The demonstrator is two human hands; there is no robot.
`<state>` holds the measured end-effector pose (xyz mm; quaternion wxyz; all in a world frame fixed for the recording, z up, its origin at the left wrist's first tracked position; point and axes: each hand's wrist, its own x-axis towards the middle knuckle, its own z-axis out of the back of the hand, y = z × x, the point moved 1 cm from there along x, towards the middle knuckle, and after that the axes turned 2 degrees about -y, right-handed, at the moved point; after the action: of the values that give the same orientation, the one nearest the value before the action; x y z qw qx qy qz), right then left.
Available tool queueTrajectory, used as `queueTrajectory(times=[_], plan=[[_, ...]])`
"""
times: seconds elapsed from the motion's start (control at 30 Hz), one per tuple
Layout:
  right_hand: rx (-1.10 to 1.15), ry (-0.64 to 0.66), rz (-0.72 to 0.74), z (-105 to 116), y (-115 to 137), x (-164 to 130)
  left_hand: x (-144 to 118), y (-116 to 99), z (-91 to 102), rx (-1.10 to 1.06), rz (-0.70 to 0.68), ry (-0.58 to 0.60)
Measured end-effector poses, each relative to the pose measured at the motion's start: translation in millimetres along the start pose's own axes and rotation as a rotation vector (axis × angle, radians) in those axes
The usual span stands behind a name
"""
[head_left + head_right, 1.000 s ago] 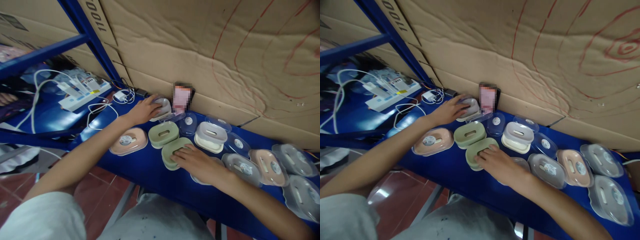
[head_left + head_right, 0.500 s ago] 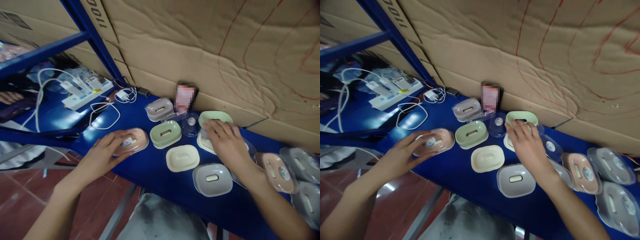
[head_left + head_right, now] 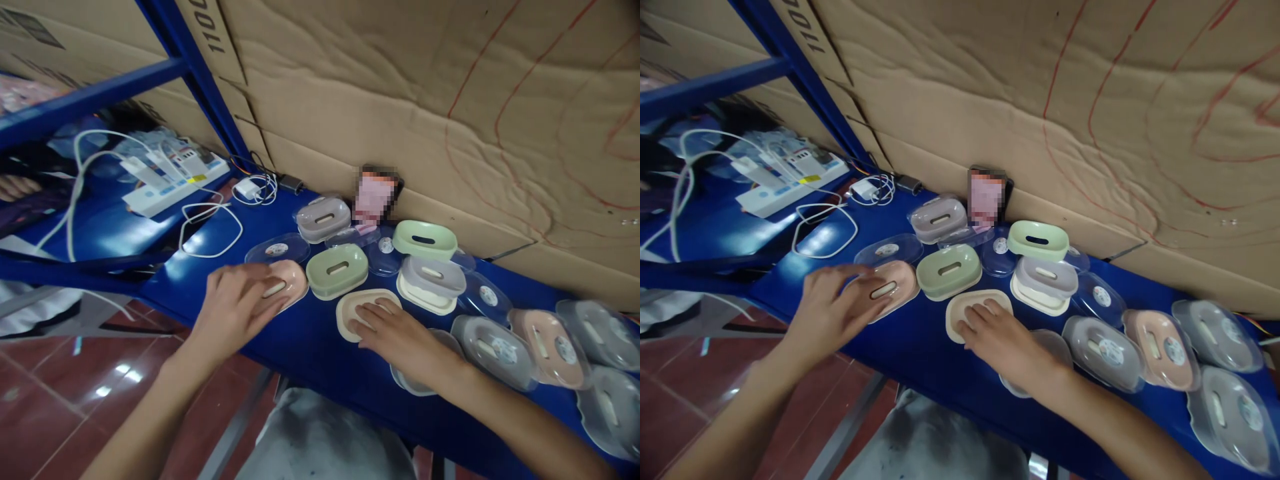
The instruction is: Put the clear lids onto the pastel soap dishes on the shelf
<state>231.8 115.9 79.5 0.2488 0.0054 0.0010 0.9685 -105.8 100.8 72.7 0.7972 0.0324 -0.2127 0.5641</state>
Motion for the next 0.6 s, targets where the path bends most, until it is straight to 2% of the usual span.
queueTrajectory(times=[0.17,0.37,0.43,0.6], plan=[[0.005,-0.044,-0.061,5.0,-13.8,-6.2,-26.5,-23.6,-12.1,0.108,-0.059,0.018],[0.138,-0.087,-0.061,12.0,-27.3,-4.7,-23.8,-27.0,-19.9,-0.036,-0.010,-0.011],[0.128,-0.148,-0.076,20.0,-43.6,2.7,-22.7,-26.2,-18.8,-0.051,0.011,-0.019],[-0.083,-0.255,-0.248,37.5,-100.2,38.0,-24.0,-30.4,-11.7,-0.087,0.040,-0.117]])
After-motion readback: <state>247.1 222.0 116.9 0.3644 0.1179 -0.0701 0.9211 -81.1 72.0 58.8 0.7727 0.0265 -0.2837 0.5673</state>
